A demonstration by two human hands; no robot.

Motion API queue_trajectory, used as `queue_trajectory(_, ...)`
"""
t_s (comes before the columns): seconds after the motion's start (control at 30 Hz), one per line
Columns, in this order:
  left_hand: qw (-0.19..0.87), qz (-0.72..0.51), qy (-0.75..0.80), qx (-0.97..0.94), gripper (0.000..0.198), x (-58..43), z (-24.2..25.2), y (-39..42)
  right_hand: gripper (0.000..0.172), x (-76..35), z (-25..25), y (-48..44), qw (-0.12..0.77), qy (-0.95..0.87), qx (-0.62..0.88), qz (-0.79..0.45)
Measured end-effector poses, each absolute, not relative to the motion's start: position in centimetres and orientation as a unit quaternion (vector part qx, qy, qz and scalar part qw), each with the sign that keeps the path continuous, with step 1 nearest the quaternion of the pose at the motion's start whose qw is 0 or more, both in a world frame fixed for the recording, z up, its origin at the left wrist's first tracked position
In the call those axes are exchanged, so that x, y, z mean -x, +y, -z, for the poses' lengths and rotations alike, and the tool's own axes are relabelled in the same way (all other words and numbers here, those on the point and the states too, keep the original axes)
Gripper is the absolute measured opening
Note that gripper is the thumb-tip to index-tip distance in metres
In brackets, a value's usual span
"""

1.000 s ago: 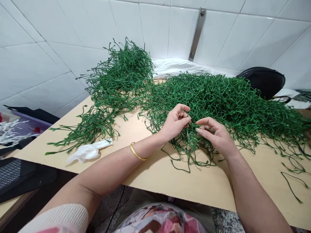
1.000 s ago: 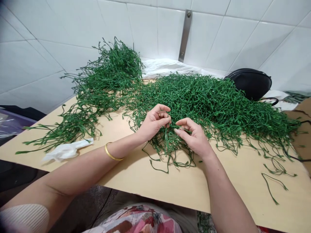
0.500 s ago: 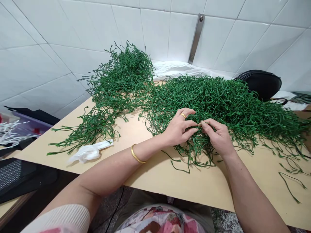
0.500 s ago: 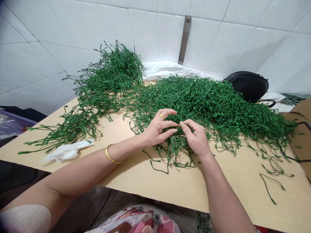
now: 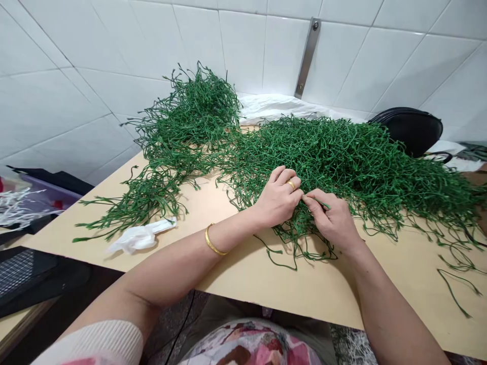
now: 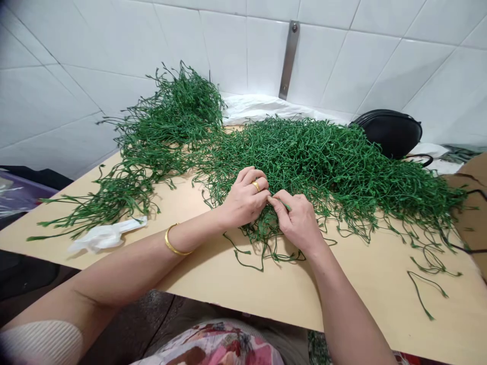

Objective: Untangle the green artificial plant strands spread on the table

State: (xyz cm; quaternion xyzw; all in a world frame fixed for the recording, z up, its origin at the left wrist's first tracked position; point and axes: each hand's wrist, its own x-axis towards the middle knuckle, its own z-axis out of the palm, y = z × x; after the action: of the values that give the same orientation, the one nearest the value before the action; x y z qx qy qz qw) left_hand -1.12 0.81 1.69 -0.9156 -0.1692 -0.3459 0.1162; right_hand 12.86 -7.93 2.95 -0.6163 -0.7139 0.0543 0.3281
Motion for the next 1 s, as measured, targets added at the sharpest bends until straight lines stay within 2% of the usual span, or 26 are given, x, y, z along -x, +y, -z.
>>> queue_trajectory(0.1, 0.156, 0.346, -0.157, 0.912, 0.020, 1.2, -1.7, 1.2, 0.025, -12.9, -3.1, -8.0, 0.285, -0.724, 0.628, -0.001)
queue_trajectory(0.17, 0.138, 0.350, -0.159, 0.913, 0.021, 1.2, -1.7, 1.3, 0.023, -13.0, -3.1, -7.9, 0.271, -0.727, 0.631, 0.003)
queue_trajectory(0.37, -0.049, 0.341, -0.206, 0.916, 0.018, 1.0, -1.6, 1.0, 0.018, -13.2, -2.4, -7.5, 0.267, -0.757, 0.596, -0.007)
queue_trajectory(0.57, -0.222, 0.329, -0.226, 0.890, 0.011, 0.8, -1.7, 0.7, 0.017, -13.1, -1.9, -7.3, 0.269, -0.755, 0.597, 0.035)
queue_trajectory(0.67, -0.317, 0.325, -0.214, 0.865, 0.009, 1.0, -2.3, 0.7, 0.020, -13.1, -2.2, -7.4, 0.338, -0.724, 0.599, -0.055)
queue_trajectory(0.77, -0.477, 0.295, -0.166, 0.811, 0.012, 1.3, -3.1, 0.8, 0.026, -13.1, -2.7, -7.4, 0.468, -0.625, 0.556, -0.285)
queue_trajectory(0.83, -0.585, 0.278, -0.143, 0.749, 0.012, 1.4, -3.3, 1.1, 0.025, -13.3, -3.0, -7.3, 0.554, -0.544, 0.491, -0.394)
queue_trajectory(0.9, -0.647, 0.309, -0.162, 0.678, 0.011, 1.3, -2.9, 1.6, 0.024, -13.9, -3.2, -7.1, 0.624, -0.488, 0.455, -0.405)
queue_trajectory(1.0, -0.663, 0.415, -0.248, 0.572, 0.014, 1.0, -2.0, 2.6, 0.020, -15.5, -3.0, -6.8, 0.661, -0.454, 0.540, -0.255)
